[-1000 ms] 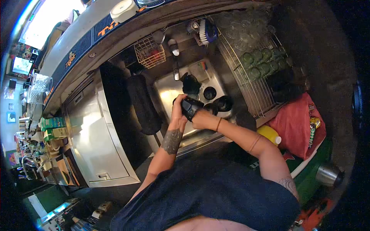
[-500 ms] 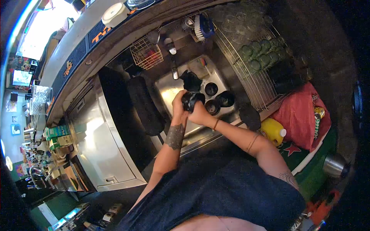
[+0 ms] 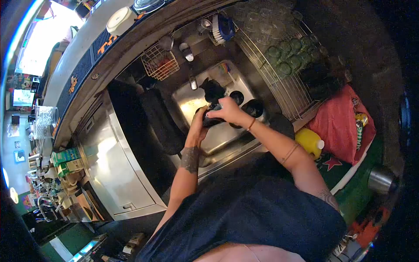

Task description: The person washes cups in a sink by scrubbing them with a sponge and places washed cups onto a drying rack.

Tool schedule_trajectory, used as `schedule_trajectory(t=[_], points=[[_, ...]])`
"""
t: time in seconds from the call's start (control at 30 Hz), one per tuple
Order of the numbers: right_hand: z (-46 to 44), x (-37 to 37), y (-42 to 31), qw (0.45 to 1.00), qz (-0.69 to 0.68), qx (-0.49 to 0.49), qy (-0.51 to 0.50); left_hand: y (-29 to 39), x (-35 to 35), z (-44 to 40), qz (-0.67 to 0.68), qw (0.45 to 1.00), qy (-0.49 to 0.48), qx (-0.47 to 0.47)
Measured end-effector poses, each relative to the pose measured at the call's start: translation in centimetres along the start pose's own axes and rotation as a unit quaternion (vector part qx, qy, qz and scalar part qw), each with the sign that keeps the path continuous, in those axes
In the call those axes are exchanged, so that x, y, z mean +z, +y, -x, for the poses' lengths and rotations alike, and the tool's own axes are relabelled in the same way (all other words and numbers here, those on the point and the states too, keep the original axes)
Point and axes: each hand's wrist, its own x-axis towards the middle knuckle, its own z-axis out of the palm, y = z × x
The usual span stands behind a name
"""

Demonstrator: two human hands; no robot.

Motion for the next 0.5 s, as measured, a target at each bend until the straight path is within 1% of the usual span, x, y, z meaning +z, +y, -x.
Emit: schedule_trajectory(t=[0.03, 0.07, 0.1, 0.13, 0.17, 0.23, 0.27, 0.3, 0.33, 0.37, 0.4, 0.47, 0.5], points=[[-0.5, -0.7, -0.6, 1.000, 0.000, 0.000, -0.001, -0.3, -0.7, -0.2, -0.015, 0.999, -0.024, -0.017], [-0.7, -1.5, -1.6, 0.999, -0.003, -0.014, -0.039, 0.5, 0.5, 1.2, -0.015, 0.999, -0.022, -0.017], [-0.9, -1.8, -2.1, 0.997, -0.007, -0.028, -0.077, 1.4, 1.8, 2.7, -0.020, 0.995, -0.077, -0.055], [-1.2, -1.5, -2.1, 0.995, 0.002, -0.046, -0.085, 2.1, 2.7, 3.7, -0.026, 0.986, -0.133, -0.094], [-1.2, -1.1, -2.0, 0.995, 0.002, -0.046, -0.084, 1.7, 2.2, 3.0, -0.027, 0.986, -0.133, -0.094], [-1.1, -0.5, -2.6, 0.996, -0.010, -0.087, 0.035, 0.6, 1.5, 1.5, 0.071, 0.976, -0.181, -0.096], [-1.1, -0.4, -3.1, 0.995, -0.008, -0.088, 0.037, 0.2, 1.9, 1.2, 0.070, 0.976, -0.184, -0.095], [-0.9, -0.4, -3.6, 0.979, 0.045, -0.131, 0.147, -0.6, 2.6, 1.0, 0.105, 0.985, -0.125, -0.064], [-0.6, -0.3, -4.1, 0.947, 0.096, -0.172, 0.255, -1.2, 3.4, 1.0, 0.140, 0.988, -0.064, -0.033], [-0.2, 0.0, -3.5, 0.962, 0.089, -0.138, 0.218, -1.5, 4.1, 0.9, 0.174, 0.985, -0.002, -0.002], [0.0, 0.8, -3.0, 0.962, 0.090, -0.138, 0.216, -1.6, 4.5, 0.8, 0.176, 0.984, -0.002, -0.002], [0.7, 2.9, -2.7, 0.927, 0.144, -0.165, 0.305, -1.4, 5.0, 0.2, 0.127, 0.979, 0.032, 0.156], [1.8, 3.6, -2.7, 0.942, 0.140, -0.149, 0.267, -1.0, 5.1, 0.0, 0.083, 0.966, 0.093, 0.227]])
